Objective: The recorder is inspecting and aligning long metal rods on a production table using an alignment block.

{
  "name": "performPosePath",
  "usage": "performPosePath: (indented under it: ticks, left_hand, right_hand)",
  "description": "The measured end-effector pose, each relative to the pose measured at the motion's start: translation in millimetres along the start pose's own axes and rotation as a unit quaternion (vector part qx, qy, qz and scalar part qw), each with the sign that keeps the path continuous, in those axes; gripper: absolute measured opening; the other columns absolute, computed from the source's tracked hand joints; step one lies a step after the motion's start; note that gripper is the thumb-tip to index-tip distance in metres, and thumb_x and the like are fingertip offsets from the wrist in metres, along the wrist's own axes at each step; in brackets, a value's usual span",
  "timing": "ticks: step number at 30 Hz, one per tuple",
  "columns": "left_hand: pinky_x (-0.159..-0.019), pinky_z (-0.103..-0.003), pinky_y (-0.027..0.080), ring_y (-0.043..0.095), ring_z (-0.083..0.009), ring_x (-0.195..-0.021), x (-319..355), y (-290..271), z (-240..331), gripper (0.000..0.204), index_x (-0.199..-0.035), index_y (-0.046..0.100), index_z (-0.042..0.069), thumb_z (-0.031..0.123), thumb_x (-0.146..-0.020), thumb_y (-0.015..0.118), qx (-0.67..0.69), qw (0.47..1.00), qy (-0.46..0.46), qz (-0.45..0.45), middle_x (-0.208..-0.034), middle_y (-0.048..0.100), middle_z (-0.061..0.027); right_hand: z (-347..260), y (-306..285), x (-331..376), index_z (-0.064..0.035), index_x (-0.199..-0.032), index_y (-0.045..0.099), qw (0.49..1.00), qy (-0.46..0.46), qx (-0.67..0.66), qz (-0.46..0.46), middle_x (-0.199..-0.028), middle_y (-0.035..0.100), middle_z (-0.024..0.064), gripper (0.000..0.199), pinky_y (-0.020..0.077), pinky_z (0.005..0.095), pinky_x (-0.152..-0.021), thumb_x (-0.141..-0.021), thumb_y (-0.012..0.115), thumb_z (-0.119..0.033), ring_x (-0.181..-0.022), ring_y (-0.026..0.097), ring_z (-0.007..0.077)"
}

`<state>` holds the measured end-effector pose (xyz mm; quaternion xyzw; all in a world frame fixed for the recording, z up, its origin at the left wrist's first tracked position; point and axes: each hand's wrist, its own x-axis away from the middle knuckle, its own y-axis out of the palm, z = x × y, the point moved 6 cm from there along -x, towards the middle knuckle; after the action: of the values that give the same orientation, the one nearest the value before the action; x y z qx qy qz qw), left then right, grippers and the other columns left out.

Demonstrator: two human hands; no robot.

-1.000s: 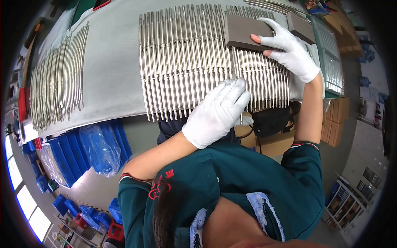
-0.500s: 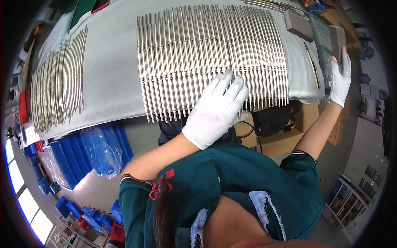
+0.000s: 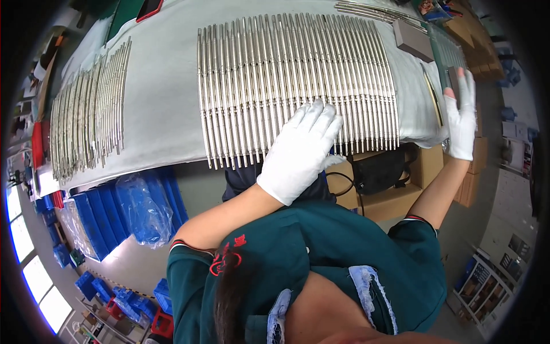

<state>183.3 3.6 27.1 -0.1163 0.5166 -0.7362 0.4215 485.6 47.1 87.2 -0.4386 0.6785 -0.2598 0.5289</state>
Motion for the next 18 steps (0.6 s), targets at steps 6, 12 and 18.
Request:
performPosePath:
  ticks: [6, 12, 18]
  left_hand:
    - [-0.106, -0.047, 0.034, 0.045, -0.0355, -0.125, 7, -21, -14, 0.081, -0.126, 0.047, -0.003, 0.044, -0.066, 0.076, 0.005, 0.999, -0.035, -0.001, -0.126, 0.052, -0.0194]
    - [-0.107, -0.06, 0.023, 0.039, -0.0403, -0.129, 44, -54, -66, 0.099, -0.132, 0.048, 0.001, 0.065, -0.059, 0.069, -0.176, 0.977, -0.119, 0.008, -0.133, 0.047, -0.0221]
    - [-0.108, -0.057, 0.024, 0.038, -0.044, -0.129, 57, -59, -75, 0.091, -0.136, 0.048, 0.009, 0.061, -0.064, 0.069, -0.122, 0.986, -0.118, -0.001, -0.135, 0.046, -0.022]
  right_hand:
    - [-166, 79, 47, -0.0098, -0.14, 0.044, 0.928, -0.279, -0.078, -0.235, -0.146, 0.037, 0.0206, 0.074, 0.0199, 0.0506, -0.113, -0.09, 0.04, -0.064, -0.136, 0.032, 0.0407]
    - [-233, 108, 61, -0.0027, -0.135, 0.047, 0.898, -0.314, -0.087, -0.296, -0.14, 0.043, 0.0202, 0.085, 0.0212, 0.051, -0.113, -0.076, 0.058, -0.062, -0.135, 0.034, 0.0376]
    - [-253, 117, 63, -0.0049, -0.137, 0.046, 0.887, -0.316, -0.093, -0.325, -0.141, 0.044, 0.0166, 0.091, 0.021, 0.05, -0.114, -0.069, 0.064, -0.063, -0.135, 0.035, 0.0353]
